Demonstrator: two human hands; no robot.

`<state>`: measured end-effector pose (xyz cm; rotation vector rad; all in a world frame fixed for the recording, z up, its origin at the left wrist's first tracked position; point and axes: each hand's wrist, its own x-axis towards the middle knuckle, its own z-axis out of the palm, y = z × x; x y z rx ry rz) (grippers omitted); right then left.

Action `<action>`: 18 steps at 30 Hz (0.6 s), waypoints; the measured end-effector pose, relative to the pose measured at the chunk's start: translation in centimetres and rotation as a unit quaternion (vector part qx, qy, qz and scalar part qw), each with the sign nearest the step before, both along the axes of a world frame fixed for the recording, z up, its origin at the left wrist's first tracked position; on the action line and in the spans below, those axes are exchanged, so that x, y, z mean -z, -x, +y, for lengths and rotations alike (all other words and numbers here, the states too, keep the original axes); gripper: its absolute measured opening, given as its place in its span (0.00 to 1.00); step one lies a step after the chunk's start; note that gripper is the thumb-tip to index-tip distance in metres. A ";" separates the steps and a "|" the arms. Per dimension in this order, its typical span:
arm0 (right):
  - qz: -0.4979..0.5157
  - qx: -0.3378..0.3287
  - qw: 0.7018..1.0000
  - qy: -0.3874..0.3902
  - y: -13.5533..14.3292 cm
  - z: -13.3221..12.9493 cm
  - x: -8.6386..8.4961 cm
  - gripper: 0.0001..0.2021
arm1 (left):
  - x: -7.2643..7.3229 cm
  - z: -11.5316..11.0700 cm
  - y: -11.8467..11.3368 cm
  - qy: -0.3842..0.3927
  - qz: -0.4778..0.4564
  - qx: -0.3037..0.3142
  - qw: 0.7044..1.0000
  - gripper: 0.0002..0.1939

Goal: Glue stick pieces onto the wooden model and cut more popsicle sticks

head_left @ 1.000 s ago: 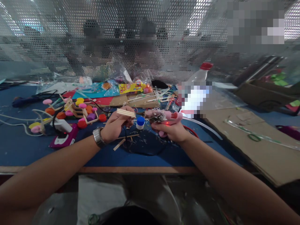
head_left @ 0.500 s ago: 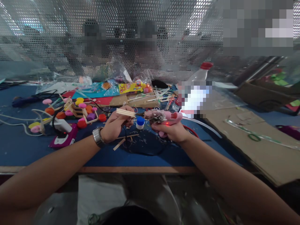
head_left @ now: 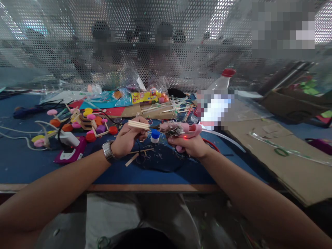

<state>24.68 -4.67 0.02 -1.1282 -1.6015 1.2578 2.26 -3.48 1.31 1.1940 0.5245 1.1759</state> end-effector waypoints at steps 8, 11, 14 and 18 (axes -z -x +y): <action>-0.007 -0.003 1.000 0.003 0.0 0.0 -0.1 0.16 | 0.0 0.0 0.0 -0.001 0.004 -0.004 1.000 0.18; -0.013 -0.002 1.000 0.003 0.0 0.0 -0.1 0.15 | 0.0 0.0 0.0 -0.002 0.003 -0.004 1.000 0.18; -0.016 -0.003 1.000 0.004 0.0 0.0 -0.2 0.16 | -0.1 0.0 0.0 -0.004 0.003 -0.003 1.000 0.18; -0.015 -0.007 1.000 0.000 0.0 0.1 -0.2 0.18 | -0.2 -0.1 0.1 -0.004 0.006 -0.004 1.000 0.19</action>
